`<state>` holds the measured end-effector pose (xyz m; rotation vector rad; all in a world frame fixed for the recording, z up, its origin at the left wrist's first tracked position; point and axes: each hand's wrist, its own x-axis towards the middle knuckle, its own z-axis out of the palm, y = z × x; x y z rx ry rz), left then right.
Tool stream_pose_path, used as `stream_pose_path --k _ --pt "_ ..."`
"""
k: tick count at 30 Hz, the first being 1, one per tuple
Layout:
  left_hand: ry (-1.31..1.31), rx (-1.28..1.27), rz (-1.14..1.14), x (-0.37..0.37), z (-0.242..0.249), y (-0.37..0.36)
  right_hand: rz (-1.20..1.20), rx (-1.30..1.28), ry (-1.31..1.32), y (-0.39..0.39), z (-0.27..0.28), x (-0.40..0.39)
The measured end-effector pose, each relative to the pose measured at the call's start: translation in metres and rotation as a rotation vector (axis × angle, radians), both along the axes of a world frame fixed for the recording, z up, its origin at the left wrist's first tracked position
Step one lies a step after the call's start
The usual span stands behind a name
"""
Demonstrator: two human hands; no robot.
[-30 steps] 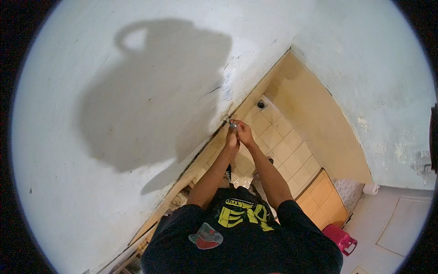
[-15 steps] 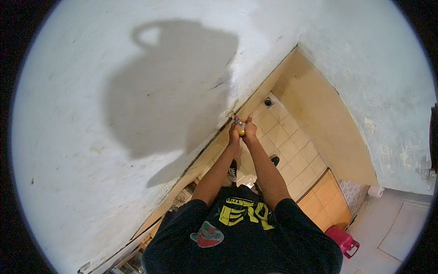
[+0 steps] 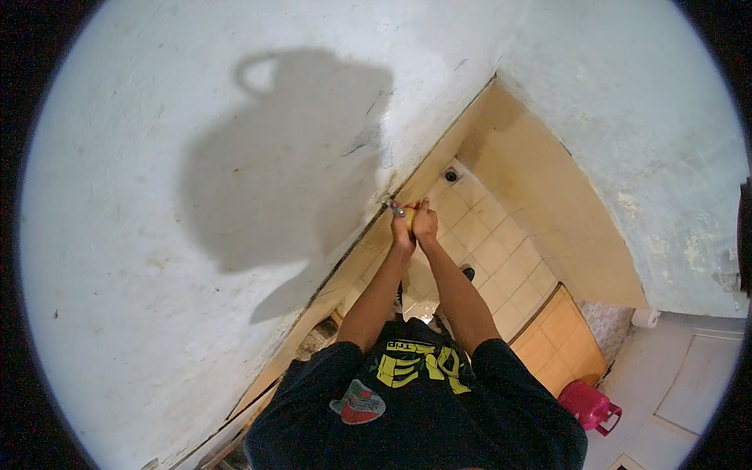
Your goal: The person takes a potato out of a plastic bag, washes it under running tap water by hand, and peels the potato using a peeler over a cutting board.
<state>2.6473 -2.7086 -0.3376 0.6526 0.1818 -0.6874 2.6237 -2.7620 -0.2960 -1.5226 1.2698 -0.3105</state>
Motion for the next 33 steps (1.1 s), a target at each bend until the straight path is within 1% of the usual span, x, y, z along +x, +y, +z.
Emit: stream_pose_path --k 3,6,7,8,9,12,13,14,15,17,18,19,20,21,22,24,25,26,28,29,32,33 --pt "0.159 -0.17 0.082 0.003 -0.008 -0.002 0.002 -0.223 0.021 -0.003 -0.005 0.0" --pt "0.263 -0.344 0.096 0.01 -0.026 -0.001 -0.072 -0.348 -0.101 -0.012 0.004 -0.006" --pt "0.285 -0.408 0.089 0.012 -0.03 -0.001 -0.023 -0.347 -0.187 -0.016 0.009 -0.007" --pt "0.271 -0.371 0.071 0.012 -0.034 0.001 0.026 -0.345 -0.271 -0.02 0.014 -0.007" --pt "0.259 -0.332 0.051 0.01 -0.024 0.004 0.075 -0.34 -0.352 -0.022 0.024 -0.008" --pt "0.271 -0.154 0.011 0.002 0.033 0.006 0.479 -0.38 -0.513 -0.02 0.077 -0.014" --pt "0.28 -0.086 0.0 0.002 0.039 0.004 0.617 -0.495 -0.569 -0.021 0.085 -0.012" --pt "0.16 -0.178 -0.054 0.004 0.032 0.006 0.755 -0.611 -0.622 -0.022 0.094 -0.009" --pt "0.042 -0.266 -0.105 0.006 0.004 0.009 0.895 -0.722 -0.672 -0.024 0.099 -0.007" --pt "0.018 -0.323 -0.145 0.004 -0.041 0.006 1.035 -0.876 -0.644 -0.031 0.089 0.001" --pt "0.11 -0.292 -0.135 0.006 -0.057 -0.001 1.105 -0.953 -0.631 -0.033 0.085 0.004" --pt "0.2 -0.261 -0.124 0.01 -0.055 -0.006 1.085 -0.944 -0.573 -0.03 0.09 0.006" --pt "0.167 -0.235 -0.128 0.012 -0.055 -0.006 1.065 -0.934 -0.515 -0.026 0.093 0.009" --pt "0.14 -0.206 -0.13 0.011 -0.041 -0.001 1.046 -0.918 -0.454 -0.021 0.097 0.009" --pt "0.113 -0.174 -0.133 0.009 -0.035 0.002 1.011 -0.926 -0.449 -0.018 0.097 0.008" --pt "0.044 -0.277 -0.058 0.008 -0.032 0.006 0.934 -0.939 -0.438 -0.009 0.095 0.008" --pt "0.084 -0.267 -0.051 0.007 -0.028 0.006 0.916 -0.873 -0.358 -0.007 0.096 0.008" --pt "0.124 -0.256 -0.042 0.006 -0.024 0.005 0.881 -0.795 -0.36 -0.008 0.098 0.007" --pt "0.344 -0.093 -0.092 0.008 -0.02 0.01 0.799 -0.638 -0.368 -0.004 0.098 0.004" --pt "0.381 -0.094 -0.109 0.007 -0.031 0.009 0.657 -0.515 -0.307 -0.001 0.097 -0.001" --pt "0.269 -0.03 -0.207 -0.006 -0.024 0.028 0.211 -0.228 -0.49 0.003 0.058 -0.027" --pt "0.235 -0.19 -0.312 -0.007 -0.017 0.038 0.247 -0.25 -0.473 0.004 0.048 -0.042"
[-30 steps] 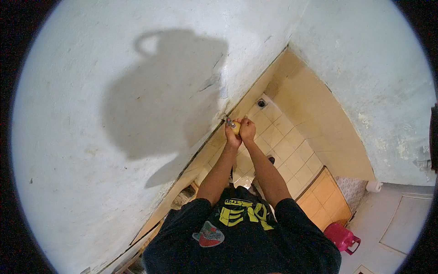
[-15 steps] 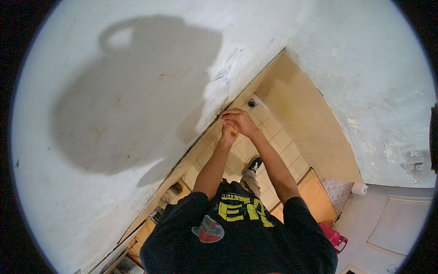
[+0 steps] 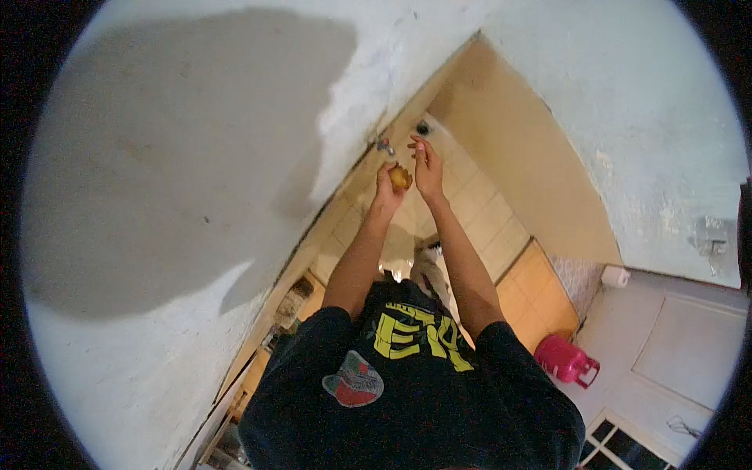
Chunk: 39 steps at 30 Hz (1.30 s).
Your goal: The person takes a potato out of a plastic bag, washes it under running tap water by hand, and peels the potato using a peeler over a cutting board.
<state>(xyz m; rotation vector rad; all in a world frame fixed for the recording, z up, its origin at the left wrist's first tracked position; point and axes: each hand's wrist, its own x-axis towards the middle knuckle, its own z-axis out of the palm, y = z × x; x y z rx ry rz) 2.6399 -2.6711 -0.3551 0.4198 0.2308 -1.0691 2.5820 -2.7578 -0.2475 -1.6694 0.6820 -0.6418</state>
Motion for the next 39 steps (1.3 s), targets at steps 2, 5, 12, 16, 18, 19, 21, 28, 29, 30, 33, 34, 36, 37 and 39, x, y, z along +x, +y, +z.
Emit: stream_pose_path --k 2,5,12,16,18,19,21,28,29,30,33,34,36,37,39 --pt "-0.034 0.106 -0.067 -0.013 0.03 -0.001 0.03 -0.249 0.117 0.004 -0.022 -0.03" --pt "-0.193 0.087 -0.113 -0.044 0.039 -0.014 0.003 0.009 0.078 0.011 -0.035 -0.061" --pt "-0.845 0.309 -0.141 -0.12 0.098 0.0 -0.111 0.264 -0.123 0.054 0.027 -0.128" --pt "-1.113 0.113 -0.338 -0.167 0.155 0.023 -0.187 0.256 -0.143 0.057 0.041 -0.172" --pt "-1.188 0.008 -0.394 -0.2 0.187 0.045 -0.242 0.584 -0.33 0.037 0.033 -0.203" --pt "-1.21 -0.029 -0.395 -0.218 0.198 0.055 -0.25 0.654 -0.395 0.03 0.042 -0.218" --pt "-1.207 -0.074 -0.319 -0.251 0.213 0.073 -0.275 0.79 -0.543 0.023 0.061 -0.249" --pt "-1.423 0.144 -0.172 -0.319 0.231 0.094 -0.187 0.933 -0.778 0.048 0.109 -0.321" --pt "-1.414 0.152 -0.173 -0.326 0.235 0.093 -0.194 0.917 -0.775 0.052 0.115 -0.325" --pt "-1.408 0.159 -0.174 -0.336 0.242 0.092 -0.202 0.899 -0.776 0.06 0.121 -0.331" --pt "-1.391 0.173 -0.167 -0.359 0.259 0.088 -0.208 0.711 -0.767 0.079 0.135 -0.348" --pt "-1.39 0.171 -0.16 -0.366 0.265 0.086 -0.215 0.623 -0.749 0.083 0.139 -0.354" --pt "-1.342 0.174 -0.139 -0.376 0.269 0.087 -0.271 0.417 -0.74 0.091 0.15 -0.36" --pt "-1.317 0.176 -0.131 -0.38 0.269 0.089 -0.282 0.368 -0.74 0.094 0.158 -0.365" --pt "-1.228 0.068 -0.124 -0.384 0.275 0.093 -0.311 0.279 -0.73 0.102 0.175 -0.379"
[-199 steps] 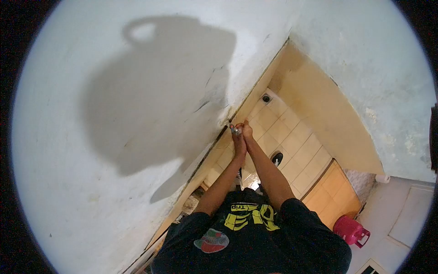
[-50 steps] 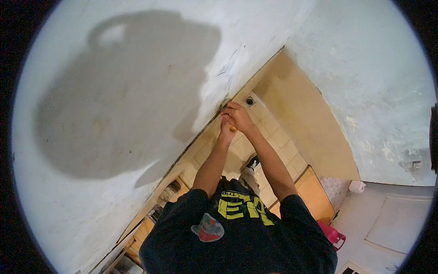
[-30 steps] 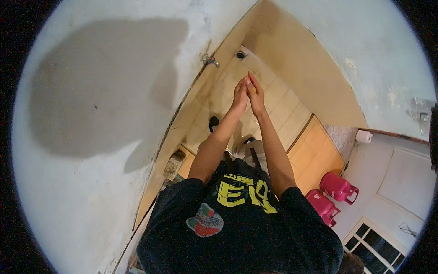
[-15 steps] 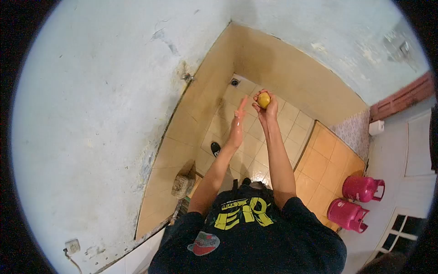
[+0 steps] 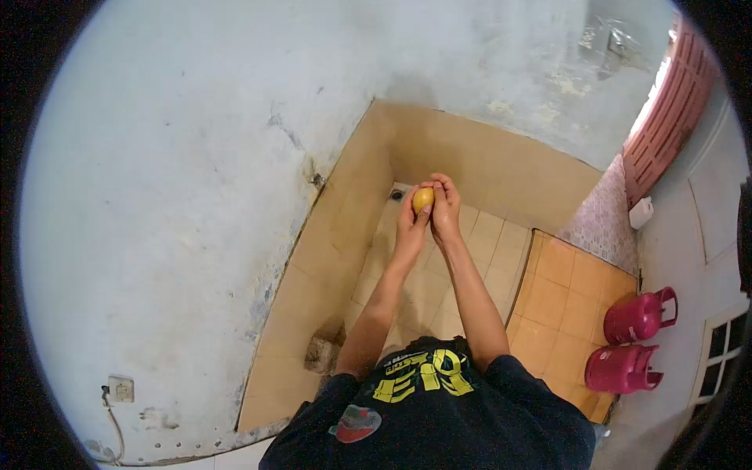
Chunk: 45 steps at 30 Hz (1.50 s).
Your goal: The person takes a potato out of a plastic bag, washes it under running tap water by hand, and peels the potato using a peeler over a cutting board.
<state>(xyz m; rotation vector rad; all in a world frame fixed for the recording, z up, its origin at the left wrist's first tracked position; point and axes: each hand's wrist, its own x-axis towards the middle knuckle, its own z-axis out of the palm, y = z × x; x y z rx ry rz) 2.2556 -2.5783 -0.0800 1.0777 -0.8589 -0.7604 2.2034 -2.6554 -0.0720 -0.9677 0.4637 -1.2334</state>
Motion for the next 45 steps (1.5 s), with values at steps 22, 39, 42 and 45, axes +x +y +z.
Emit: stream_pose_path --k 22,39,42,45 --pt "0.023 0.088 0.063 -0.137 0.004 0.243 0.533 -0.06 0.284 0.222 -0.025 -0.204" --pt "-0.749 -0.038 0.143 -0.241 0.07 0.322 0.381 0.386 -0.231 0.296 0.003 -0.311" --pt "-0.619 -0.123 0.138 -0.277 0.063 0.311 0.426 0.37 -0.307 0.305 0.002 -0.351" --pt "-0.664 -0.116 0.109 -0.324 0.061 0.318 0.374 0.46 -0.378 0.321 0.007 -0.407"
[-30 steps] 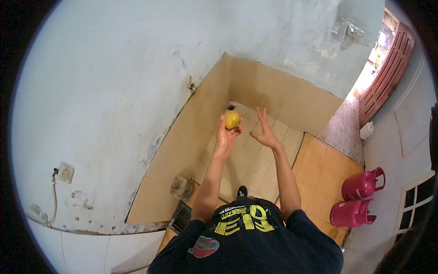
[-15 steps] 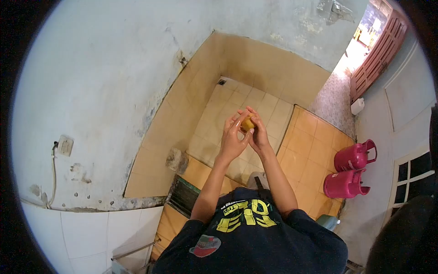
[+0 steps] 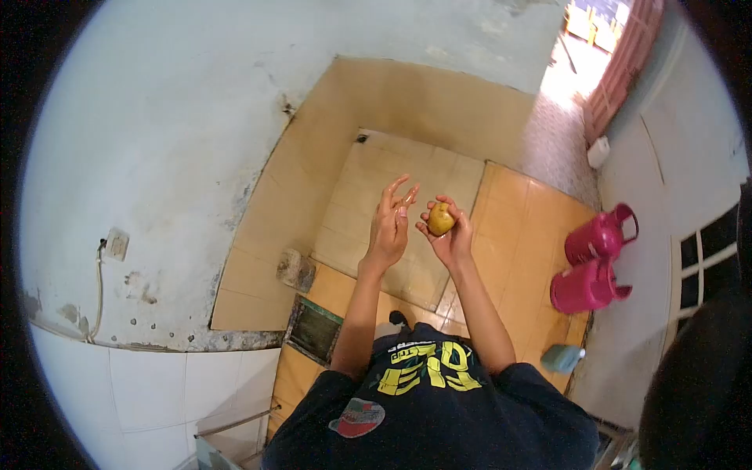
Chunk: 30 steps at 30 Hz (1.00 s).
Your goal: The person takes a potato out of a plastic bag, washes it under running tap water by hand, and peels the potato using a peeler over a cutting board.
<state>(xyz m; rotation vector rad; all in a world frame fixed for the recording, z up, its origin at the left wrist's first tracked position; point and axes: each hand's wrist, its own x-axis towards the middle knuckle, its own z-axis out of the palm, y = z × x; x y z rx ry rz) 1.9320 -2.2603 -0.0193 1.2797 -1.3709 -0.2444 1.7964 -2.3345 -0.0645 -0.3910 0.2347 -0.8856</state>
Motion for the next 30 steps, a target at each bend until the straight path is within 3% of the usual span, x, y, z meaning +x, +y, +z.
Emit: stream_pose_path --k 3,9,11,18,23,26,30 --pt "-0.17 0.019 -0.008 -0.048 -0.001 0.006 -0.017 -0.01 -0.06 0.009 -0.005 -0.055" --pt "-0.281 0.031 0.048 -0.143 -0.014 0.037 -0.008 -0.522 0.436 0.03 0.007 -0.147" --pt "-0.3 0.0 0.089 -0.161 -0.02 0.051 0.017 -0.524 0.468 0.043 0.009 -0.167" --pt "0.074 -0.056 0.173 -0.22 -0.029 0.099 0.05 -0.434 0.479 0.085 -0.003 -0.219" --pt "0.131 -0.102 0.175 -0.238 -0.023 0.117 0.017 -0.435 0.426 0.102 0.005 -0.236" --pt "0.035 -0.105 0.214 -0.253 -0.003 0.13 -0.001 -0.474 0.433 0.111 0.012 -0.247" --pt "0.224 -0.113 0.162 -0.258 -0.019 0.15 -0.027 -0.487 0.444 0.131 0.03 -0.255"
